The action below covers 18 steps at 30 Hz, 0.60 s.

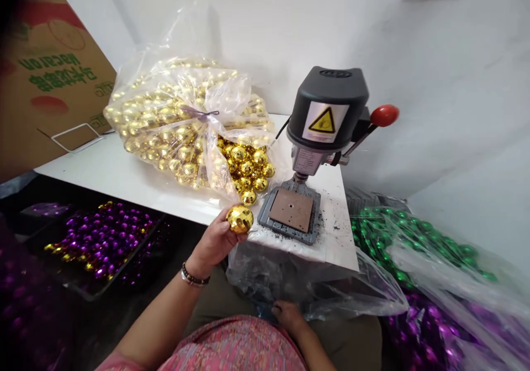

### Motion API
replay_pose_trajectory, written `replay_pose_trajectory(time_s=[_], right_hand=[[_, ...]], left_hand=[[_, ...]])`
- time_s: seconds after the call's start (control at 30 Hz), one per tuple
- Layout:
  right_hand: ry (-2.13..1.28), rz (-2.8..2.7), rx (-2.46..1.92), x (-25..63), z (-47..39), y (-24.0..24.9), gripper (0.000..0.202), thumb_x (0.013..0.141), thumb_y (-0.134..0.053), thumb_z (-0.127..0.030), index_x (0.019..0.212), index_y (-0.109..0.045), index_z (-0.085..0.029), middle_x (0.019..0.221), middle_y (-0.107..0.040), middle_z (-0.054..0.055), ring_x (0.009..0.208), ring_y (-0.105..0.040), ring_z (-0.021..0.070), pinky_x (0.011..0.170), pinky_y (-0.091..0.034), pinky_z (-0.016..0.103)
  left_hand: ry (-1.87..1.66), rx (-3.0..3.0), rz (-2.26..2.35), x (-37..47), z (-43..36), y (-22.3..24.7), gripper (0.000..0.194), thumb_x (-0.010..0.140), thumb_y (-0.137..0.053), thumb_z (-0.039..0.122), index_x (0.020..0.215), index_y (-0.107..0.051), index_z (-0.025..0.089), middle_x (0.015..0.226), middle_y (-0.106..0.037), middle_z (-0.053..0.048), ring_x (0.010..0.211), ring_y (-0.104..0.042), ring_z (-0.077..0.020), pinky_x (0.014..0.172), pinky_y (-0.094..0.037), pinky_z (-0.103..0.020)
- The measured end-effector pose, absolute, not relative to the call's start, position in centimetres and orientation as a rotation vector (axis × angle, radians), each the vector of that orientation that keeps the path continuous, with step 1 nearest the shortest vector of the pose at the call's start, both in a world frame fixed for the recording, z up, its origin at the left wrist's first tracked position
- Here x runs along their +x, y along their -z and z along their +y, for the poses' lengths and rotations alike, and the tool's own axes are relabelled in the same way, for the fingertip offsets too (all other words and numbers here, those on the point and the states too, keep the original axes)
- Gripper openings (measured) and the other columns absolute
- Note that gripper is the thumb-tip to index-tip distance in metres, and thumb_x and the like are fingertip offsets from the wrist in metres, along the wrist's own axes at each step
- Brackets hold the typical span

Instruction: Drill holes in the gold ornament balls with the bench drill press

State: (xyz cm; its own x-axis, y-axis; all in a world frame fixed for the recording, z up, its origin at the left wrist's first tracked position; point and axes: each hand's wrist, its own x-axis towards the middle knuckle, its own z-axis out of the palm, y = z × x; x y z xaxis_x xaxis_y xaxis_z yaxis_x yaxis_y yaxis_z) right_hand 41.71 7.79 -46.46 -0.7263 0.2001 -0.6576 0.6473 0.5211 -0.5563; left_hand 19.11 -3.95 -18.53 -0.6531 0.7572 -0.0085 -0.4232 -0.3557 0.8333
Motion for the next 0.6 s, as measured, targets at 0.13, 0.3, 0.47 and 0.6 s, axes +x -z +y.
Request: replay_pose_trajectory(time_s=[0.13,0.3,0.47,0.6], right_hand=[[1.132,2.213,0.679,42.0,7.6,46.1,0.035,0.092,-0.057,-0.044,0.113,-0.065,-0.018,0.117,-0.066,0.006,0.113,-0.062,0.0173,0.102,-0.053,0.039],[1.172,2.215,0.741,42.4,7.4,45.7,0.036,0.093,-0.056,-0.044,0.112,-0.064,-0.014,0.116,-0.067,0.007,0.111,-0.063,0.0164,0.104,-0.052,0.043],[1.190,2.217,0.783,42.7,7.4,45.2,0.035,0.093,-0.056,-0.044,0.112,-0.064,-0.015,0.116,-0.067,0.007,0.111,-0.063,0.0164,0.104,-0.052,0.042],[1.209,2.212,0.820,42.7,7.4,44.6,0.034,0.092,-0.057,-0.045,0.113,-0.064,-0.018,0.118,-0.066,0.006,0.114,-0.062,0.0178,0.103,-0.052,0.039]], left_hand=[[-2.063,0.306,0.857,21.4,-4.5,19.8,0.065,0.067,-0.082,0.038,0.126,-0.061,0.023,0.101,-0.068,-0.005,0.074,-0.064,-0.0130,0.060,-0.050,-0.022],[-2.014,0.219,0.737,21.5,-4.7,20.0,0.065,0.066,-0.085,0.035,0.125,-0.060,0.024,0.100,-0.069,-0.004,0.073,-0.065,-0.0130,0.060,-0.049,-0.022],[-2.007,0.040,0.722,21.5,-4.2,21.0,0.049,0.071,-0.084,0.029,0.113,-0.061,0.022,0.092,-0.070,-0.002,0.068,-0.065,-0.0104,0.057,-0.048,-0.018],[-1.939,-0.157,0.648,21.5,-3.9,21.3,0.027,0.091,-0.061,0.036,0.104,-0.064,0.012,0.094,-0.072,-0.011,0.063,-0.064,-0.0092,0.054,-0.048,-0.017]])
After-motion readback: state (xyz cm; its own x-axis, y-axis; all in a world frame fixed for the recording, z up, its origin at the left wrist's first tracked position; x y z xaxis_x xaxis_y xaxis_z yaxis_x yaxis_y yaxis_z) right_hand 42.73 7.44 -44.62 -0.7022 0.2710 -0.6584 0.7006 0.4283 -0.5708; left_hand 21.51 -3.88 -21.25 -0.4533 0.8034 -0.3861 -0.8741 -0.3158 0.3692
